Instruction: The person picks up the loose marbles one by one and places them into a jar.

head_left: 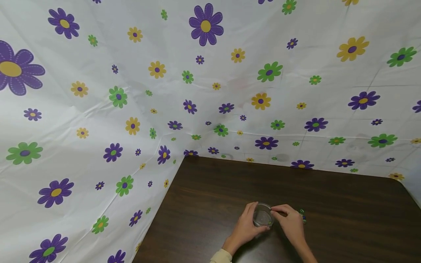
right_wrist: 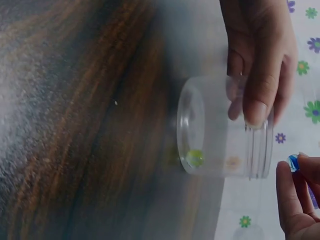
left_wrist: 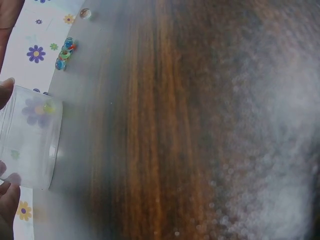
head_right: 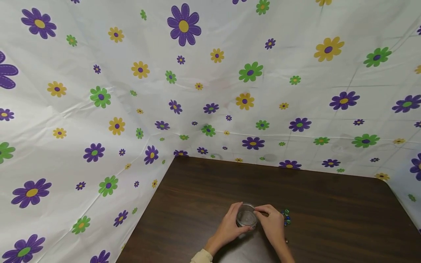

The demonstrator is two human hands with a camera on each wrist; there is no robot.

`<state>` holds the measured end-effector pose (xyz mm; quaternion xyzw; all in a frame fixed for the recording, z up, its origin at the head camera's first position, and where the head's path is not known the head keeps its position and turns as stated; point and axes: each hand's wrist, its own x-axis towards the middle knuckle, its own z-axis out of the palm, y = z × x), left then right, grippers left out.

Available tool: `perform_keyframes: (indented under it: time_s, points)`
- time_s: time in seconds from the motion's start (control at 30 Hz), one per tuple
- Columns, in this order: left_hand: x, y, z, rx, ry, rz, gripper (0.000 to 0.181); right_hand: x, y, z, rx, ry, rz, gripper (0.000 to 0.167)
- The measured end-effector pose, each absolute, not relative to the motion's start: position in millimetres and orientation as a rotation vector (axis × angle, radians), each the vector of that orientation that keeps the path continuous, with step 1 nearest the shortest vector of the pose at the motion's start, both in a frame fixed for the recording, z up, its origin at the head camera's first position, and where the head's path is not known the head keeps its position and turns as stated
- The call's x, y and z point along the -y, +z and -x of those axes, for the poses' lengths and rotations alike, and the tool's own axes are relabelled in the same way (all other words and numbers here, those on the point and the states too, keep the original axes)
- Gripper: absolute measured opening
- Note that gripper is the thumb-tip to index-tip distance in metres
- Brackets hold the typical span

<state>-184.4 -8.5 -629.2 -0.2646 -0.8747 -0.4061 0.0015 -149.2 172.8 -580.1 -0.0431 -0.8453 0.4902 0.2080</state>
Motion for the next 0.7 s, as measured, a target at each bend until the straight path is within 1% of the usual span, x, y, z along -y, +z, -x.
perform_keyframes:
  time_s: [0.7]
  points:
    - [10, -630, 185, 2.735, -1.229, 0.864, 0.088, -162, -592, 153, 2.368, 1.236, 0.030, 0.018]
